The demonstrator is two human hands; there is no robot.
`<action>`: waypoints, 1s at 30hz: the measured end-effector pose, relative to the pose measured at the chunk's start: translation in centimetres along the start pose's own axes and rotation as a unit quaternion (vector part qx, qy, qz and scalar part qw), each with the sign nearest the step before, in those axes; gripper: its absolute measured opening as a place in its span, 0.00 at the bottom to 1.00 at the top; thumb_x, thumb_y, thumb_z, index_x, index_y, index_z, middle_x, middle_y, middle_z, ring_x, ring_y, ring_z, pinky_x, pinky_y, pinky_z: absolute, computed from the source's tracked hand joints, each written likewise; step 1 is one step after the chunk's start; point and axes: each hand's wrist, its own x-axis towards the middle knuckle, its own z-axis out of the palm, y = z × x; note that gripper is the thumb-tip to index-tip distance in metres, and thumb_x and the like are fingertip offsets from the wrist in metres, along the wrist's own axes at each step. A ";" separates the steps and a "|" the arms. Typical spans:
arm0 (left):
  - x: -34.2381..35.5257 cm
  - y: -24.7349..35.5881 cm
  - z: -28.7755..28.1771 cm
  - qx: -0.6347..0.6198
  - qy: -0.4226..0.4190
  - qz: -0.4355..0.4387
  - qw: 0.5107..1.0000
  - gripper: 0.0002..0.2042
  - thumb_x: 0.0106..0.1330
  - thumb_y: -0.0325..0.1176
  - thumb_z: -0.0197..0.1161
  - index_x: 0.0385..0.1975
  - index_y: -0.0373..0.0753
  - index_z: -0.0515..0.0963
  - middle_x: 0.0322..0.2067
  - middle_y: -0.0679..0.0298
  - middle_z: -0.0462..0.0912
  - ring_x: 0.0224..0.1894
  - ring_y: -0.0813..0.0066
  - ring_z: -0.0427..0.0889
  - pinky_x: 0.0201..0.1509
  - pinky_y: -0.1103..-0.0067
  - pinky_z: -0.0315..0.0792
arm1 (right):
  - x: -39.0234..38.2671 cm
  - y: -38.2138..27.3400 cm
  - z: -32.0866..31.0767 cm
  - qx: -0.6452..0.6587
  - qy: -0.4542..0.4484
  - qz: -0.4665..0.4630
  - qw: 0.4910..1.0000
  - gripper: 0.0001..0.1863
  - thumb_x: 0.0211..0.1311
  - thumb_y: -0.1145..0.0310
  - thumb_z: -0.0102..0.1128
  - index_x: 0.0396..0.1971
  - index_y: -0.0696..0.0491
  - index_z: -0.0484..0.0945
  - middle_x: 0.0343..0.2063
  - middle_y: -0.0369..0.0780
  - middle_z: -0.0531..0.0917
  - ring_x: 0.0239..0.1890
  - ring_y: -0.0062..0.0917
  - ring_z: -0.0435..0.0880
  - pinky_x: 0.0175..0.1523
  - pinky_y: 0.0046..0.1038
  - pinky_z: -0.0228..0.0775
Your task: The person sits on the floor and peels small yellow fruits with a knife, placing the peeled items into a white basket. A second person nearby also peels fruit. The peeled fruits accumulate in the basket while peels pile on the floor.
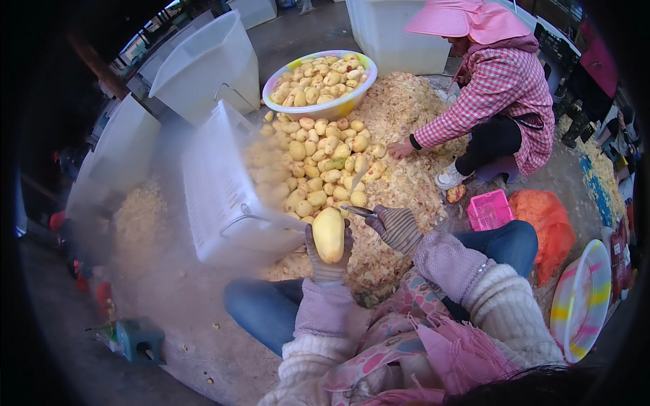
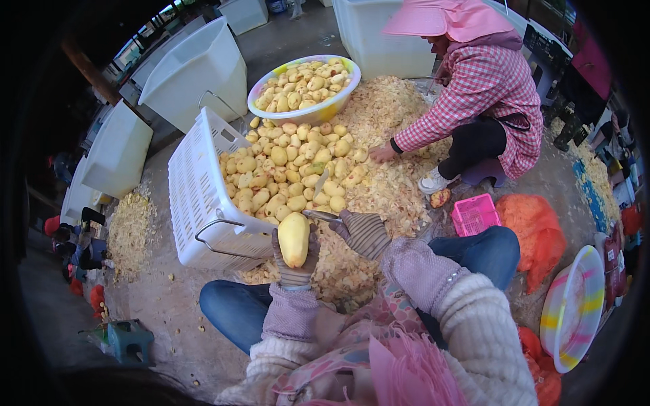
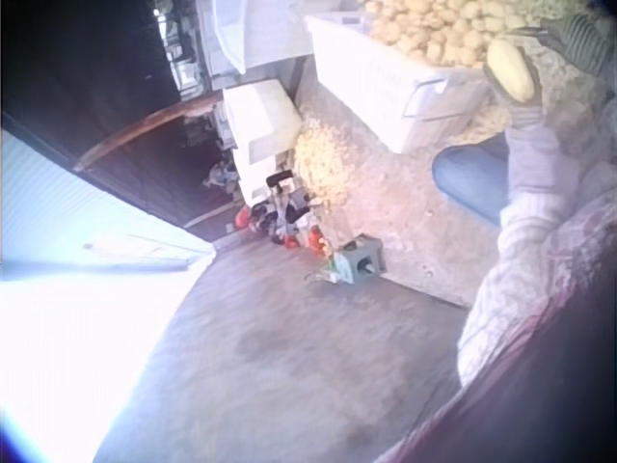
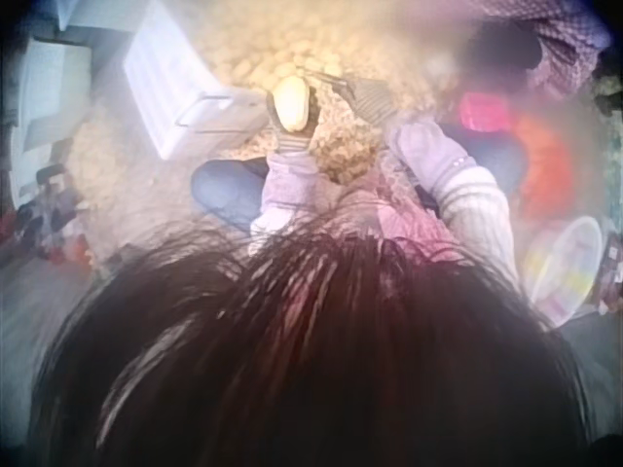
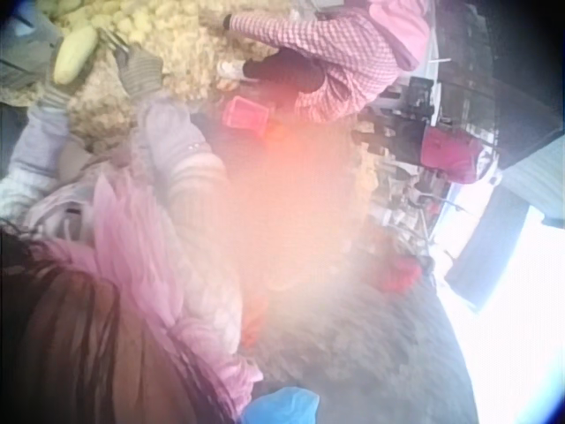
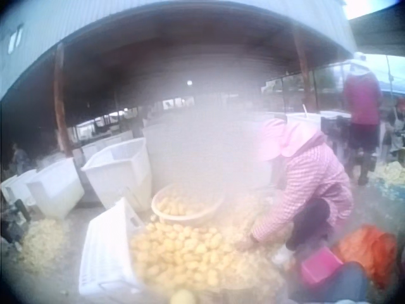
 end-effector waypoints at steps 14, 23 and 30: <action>0.7 -0.3 2.2 0.081 0.107 0.117 0.984 0.26 0.55 0.42 0.66 0.54 0.41 0.73 0.51 0.56 0.78 0.55 0.56 0.76 0.57 0.58 0.74 | 0.5 -0.5 0.8 0.374 0.049 0.093 0.921 0.27 0.62 0.47 0.59 0.44 0.58 0.72 0.22 0.42 0.77 0.14 0.26 0.74 0.21 0.28 0.68; -1.0 -0.5 4.0 0.252 -0.120 -0.187 0.942 0.38 0.55 0.48 0.69 0.63 0.39 0.61 0.54 0.53 0.73 0.49 0.55 0.79 0.49 0.64 0.78 | 3.0 0.5 -5.2 0.473 -0.050 0.273 0.836 0.24 0.61 0.46 0.59 0.30 0.56 0.75 0.12 0.33 0.71 0.07 0.16 0.66 0.10 0.20 0.55; -0.1 -3.1 2.8 0.087 -0.008 -0.100 0.991 0.38 0.59 0.59 0.61 0.61 0.35 0.63 0.49 0.50 0.76 0.44 0.54 0.81 0.45 0.66 0.79 | 3.1 1.5 -6.5 -0.112 -0.096 -0.020 0.989 0.22 0.67 0.47 0.47 0.34 0.55 0.71 0.19 0.47 0.80 0.22 0.43 0.81 0.27 0.43 0.72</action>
